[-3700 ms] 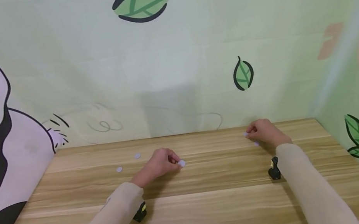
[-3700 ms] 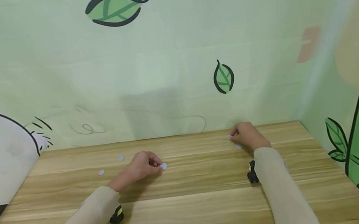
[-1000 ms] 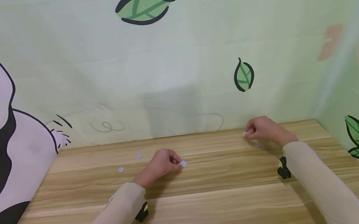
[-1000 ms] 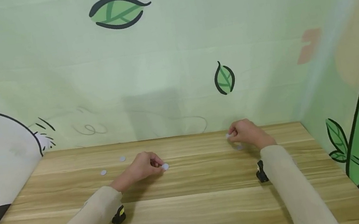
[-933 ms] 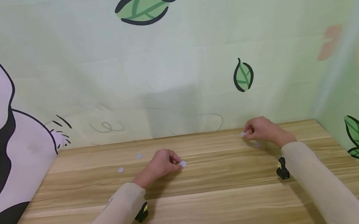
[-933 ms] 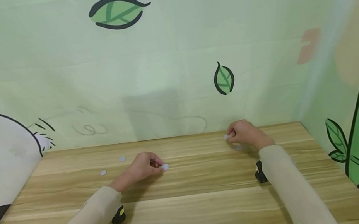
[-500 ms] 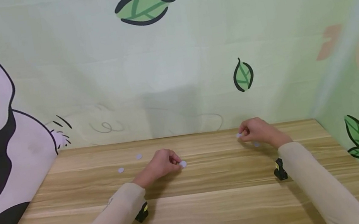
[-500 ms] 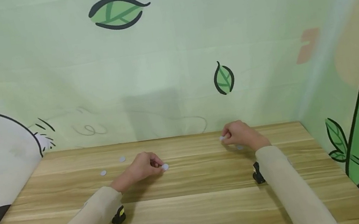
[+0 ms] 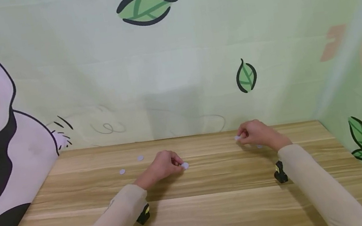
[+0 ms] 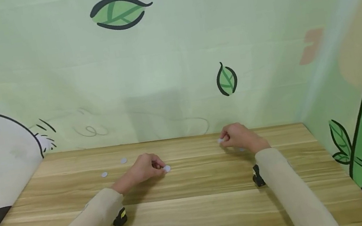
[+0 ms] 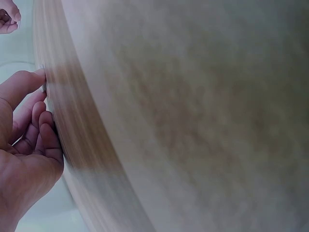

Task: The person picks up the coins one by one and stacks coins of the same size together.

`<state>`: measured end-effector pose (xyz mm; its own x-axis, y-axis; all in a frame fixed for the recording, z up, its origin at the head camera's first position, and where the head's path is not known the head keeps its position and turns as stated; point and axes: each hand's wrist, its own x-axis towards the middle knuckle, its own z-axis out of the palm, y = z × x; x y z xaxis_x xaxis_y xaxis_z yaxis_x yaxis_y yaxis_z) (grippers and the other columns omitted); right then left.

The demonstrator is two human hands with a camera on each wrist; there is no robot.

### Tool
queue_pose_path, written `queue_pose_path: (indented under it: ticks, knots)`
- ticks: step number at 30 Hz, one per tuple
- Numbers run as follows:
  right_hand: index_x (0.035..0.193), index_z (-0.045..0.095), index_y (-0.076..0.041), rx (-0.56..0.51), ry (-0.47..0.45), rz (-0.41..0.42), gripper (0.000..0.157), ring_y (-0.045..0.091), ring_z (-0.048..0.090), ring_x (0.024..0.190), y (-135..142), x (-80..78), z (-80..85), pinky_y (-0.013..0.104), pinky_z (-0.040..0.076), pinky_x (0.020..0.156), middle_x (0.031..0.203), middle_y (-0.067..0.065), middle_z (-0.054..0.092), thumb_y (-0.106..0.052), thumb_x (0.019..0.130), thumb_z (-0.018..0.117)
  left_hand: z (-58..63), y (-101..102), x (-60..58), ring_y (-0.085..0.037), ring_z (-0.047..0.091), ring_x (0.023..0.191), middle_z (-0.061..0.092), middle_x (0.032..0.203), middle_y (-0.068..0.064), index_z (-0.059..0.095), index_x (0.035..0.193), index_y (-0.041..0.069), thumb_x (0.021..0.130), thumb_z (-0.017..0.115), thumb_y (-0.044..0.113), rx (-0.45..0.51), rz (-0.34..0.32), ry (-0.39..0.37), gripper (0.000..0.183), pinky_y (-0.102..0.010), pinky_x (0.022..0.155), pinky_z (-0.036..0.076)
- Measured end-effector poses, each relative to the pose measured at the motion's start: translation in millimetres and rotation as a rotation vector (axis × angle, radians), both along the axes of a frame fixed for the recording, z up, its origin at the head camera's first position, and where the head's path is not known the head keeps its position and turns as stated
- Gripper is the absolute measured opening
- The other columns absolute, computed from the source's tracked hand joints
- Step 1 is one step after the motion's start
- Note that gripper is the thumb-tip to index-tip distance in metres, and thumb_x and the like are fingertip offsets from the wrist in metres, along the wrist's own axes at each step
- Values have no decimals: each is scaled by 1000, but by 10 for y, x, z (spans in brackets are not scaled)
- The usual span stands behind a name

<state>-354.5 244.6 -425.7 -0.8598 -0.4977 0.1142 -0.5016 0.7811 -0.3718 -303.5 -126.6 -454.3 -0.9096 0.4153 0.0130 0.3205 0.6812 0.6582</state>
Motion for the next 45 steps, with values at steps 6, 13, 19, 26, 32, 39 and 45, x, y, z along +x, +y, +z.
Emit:
queue_pose_path:
  ticks: [6,13,19,26,32,39,45]
  knots:
    - [91,70,-1,2,18,27,13,12,52,70,-66,-6,-16,31,48,70,75,-3,60,-12,85,74,3,2,-5,-9,53,72,65,78,1,76,87,3,81,84,7,9,-1,7,11,-21,65,46]
    - [87,68,-4,-5,21,58,14,12,51,70,-167,4,-28,30,47,70,73,-4,58,-15,85,76,-9,-3,-17,-9,53,71,65,77,2,76,87,4,81,84,8,13,-6,12,11,-22,65,45]
    - [86,69,-5,-26,27,68,13,10,53,69,-242,24,-49,29,49,69,73,-5,60,-16,85,76,14,4,-17,-9,53,72,65,78,1,77,88,4,81,84,8,7,2,6,10,-21,65,45]
    - [84,68,-7,-32,14,105,11,8,51,68,-359,75,-49,27,46,68,71,-7,56,-15,86,76,52,8,11,-9,53,72,65,78,1,76,88,4,82,84,8,2,14,-15,11,-21,65,45]
    - [81,66,-9,-30,14,163,13,6,49,66,-494,121,-39,25,44,66,70,-8,55,-15,86,76,49,1,13,-9,53,72,65,78,1,76,88,3,82,83,8,4,12,-19,10,-21,65,45]
    - [84,67,-8,-37,4,207,13,5,48,67,-611,132,-91,22,43,64,72,-8,56,-16,84,77,28,-13,13,-9,53,72,65,78,1,76,87,4,82,84,8,7,5,-13,10,-22,66,45]
    - [85,69,-9,-5,39,210,14,6,49,69,-692,180,-94,24,44,65,73,-8,57,-19,84,79,17,1,10,-9,53,73,65,79,1,76,89,4,82,83,8,4,6,-23,11,-21,66,45]
